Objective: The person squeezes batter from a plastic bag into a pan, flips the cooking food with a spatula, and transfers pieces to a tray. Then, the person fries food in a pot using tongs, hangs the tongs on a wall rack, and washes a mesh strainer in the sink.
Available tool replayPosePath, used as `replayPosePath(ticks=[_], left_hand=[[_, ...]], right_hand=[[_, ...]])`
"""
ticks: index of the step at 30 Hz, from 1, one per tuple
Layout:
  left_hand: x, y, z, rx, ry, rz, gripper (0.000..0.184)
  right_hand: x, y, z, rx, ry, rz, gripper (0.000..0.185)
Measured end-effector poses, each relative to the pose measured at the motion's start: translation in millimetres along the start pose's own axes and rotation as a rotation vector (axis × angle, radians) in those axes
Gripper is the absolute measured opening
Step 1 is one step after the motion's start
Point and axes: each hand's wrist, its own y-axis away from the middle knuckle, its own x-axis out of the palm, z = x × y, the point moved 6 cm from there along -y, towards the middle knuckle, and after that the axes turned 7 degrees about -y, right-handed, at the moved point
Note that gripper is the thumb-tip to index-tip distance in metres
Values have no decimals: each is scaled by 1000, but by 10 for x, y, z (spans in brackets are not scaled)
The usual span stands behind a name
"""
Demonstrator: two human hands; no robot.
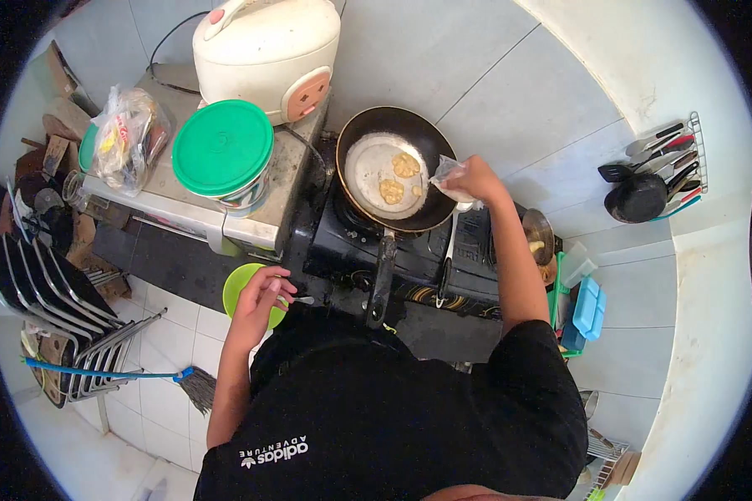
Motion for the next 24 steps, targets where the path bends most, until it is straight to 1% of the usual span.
replayPosePath(ticks=[5,7,10,17,19,22,24], left_hand=[[-28,23,1,-8,7,-13,29],[-25,27,-6,-2,12,-16,30],[-26,23,5,-5,8,-17,31],[-30,14,4,-2,7,-10,34],[-32,12,-2,0,6,-8,34],[-23,16,-27,-3,0,-6,33],[-33,13,-9,-2,5,-5,33]], right_hand=[[-31,88,192,33,3,46,67],[-36,169,312,58,-1,115,69],[-23,132,232,48,-18,68,70],[-9,137,222,55,-48,96,69],[4,73,122,26,-31,44,66],[40,-18,17,8,-32,68,64],[24,22,73,16,-26,69,63]])
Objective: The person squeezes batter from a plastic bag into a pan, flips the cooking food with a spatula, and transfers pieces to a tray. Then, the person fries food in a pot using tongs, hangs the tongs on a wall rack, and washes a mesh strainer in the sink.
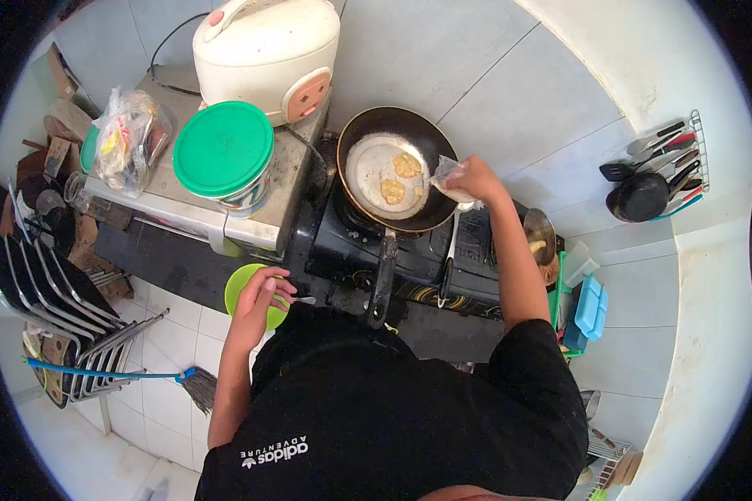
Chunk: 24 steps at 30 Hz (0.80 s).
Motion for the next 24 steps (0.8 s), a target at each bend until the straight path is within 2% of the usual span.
replayPosePath(ticks=[13,17,19,24], left_hand=[[0,7,-20,2,-21,-8,30],[-5,0,-7,-2,-18,-10,30],[-9,-3,-4,12,-8,-11,30],[-19,-4,-8,8,-4,-15,30]], right_hand=[[-54,18,-50,6,43,-50,71],[-32,7,-11,0,55,-35,71],[1,-81,-92,-35,28,-38,58],[12,-159,-187,-42,11,-68,63]])
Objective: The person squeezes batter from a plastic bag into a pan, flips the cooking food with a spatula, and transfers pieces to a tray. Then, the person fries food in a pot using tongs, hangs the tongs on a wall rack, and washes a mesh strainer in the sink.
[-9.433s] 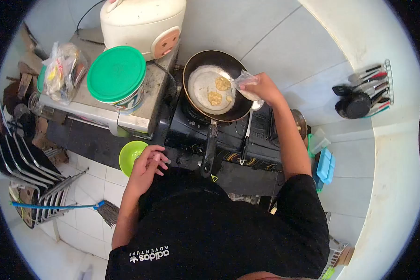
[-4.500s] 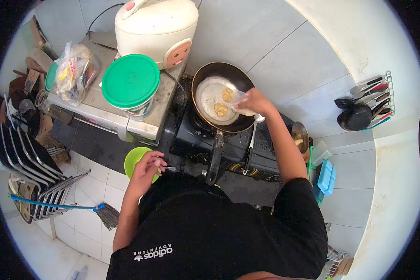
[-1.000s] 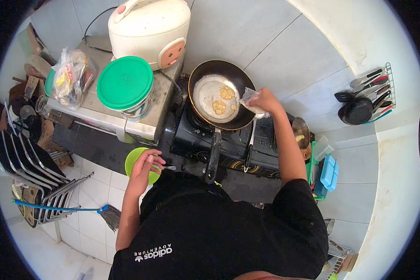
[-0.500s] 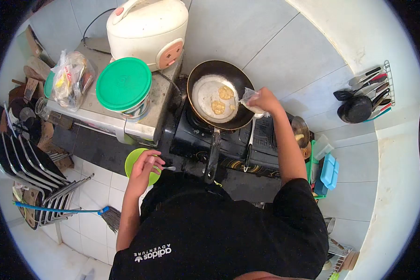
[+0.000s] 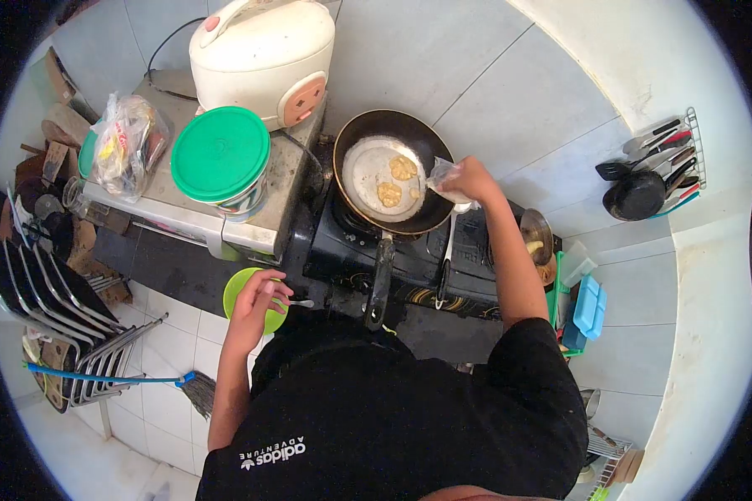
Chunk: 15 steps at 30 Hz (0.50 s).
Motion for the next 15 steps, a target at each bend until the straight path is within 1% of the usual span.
replayPosePath(ticks=[1,4,8,10,13,15], left_hand=[[-2,0,8,-5,3,-2,30],[9,-8,10,-8,9,3,30],[20,-12,9,-9,4,2,30],[22,-9,3,-12,-4,1,31],[18,-4,-2,-17,-1,1,31],[15,-2,1,-15,-2,3,31]], right_hand=[[25,-52,-87,9,-8,14,66],[-48,101,106,44,60,-12,70],[-78,117,108,36,54,-22,68],[-84,140,143,51,62,23,76],[-64,53,-32,35,53,-21,79],[-147,170,99,38,19,-29,77]])
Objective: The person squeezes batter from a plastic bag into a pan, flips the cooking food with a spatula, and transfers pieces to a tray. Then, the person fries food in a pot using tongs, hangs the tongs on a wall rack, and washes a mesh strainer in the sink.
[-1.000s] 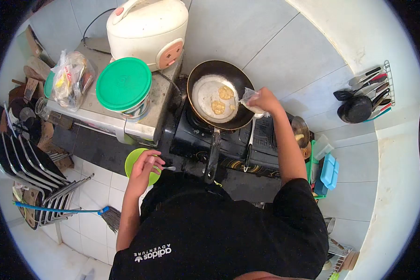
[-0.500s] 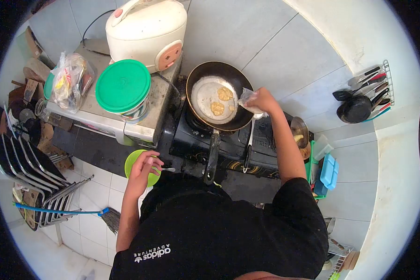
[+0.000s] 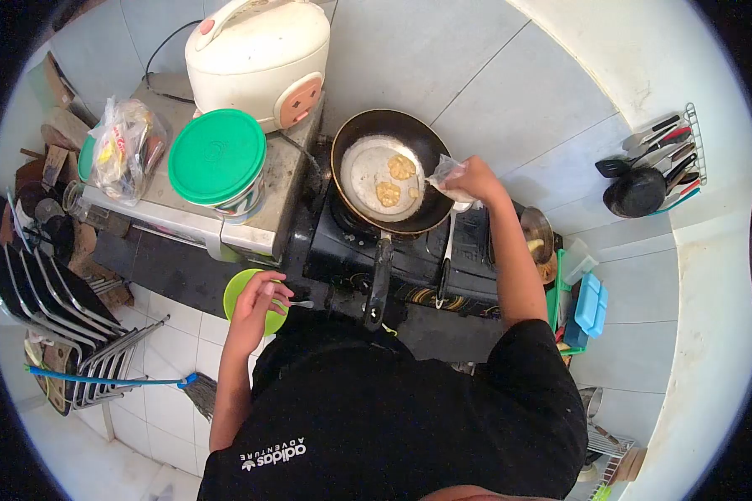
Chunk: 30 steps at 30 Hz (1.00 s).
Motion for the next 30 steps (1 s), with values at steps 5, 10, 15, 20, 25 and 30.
replayPosePath(ticks=[5,10,15,20,25,30], left_hand=[[12,-1,2,-4,-6,3,31],[43,-5,-12,11,-24,14,31],[100,-7,-64,17,-57,25,31],[179,-8,-85,32,-81,44,32],[267,39,-144,49,-112,57,32],[359,104,-204,61,-132,82,30]], right_hand=[[-77,-2,-138,28,-203,-45,62],[-176,180,-109,126,-580,96,36],[-300,459,44,17,-882,43,25],[-312,590,-43,-194,-1308,-44,26],[-221,985,47,-457,-1842,-27,20],[-96,1634,250,-736,-2158,137,31]])
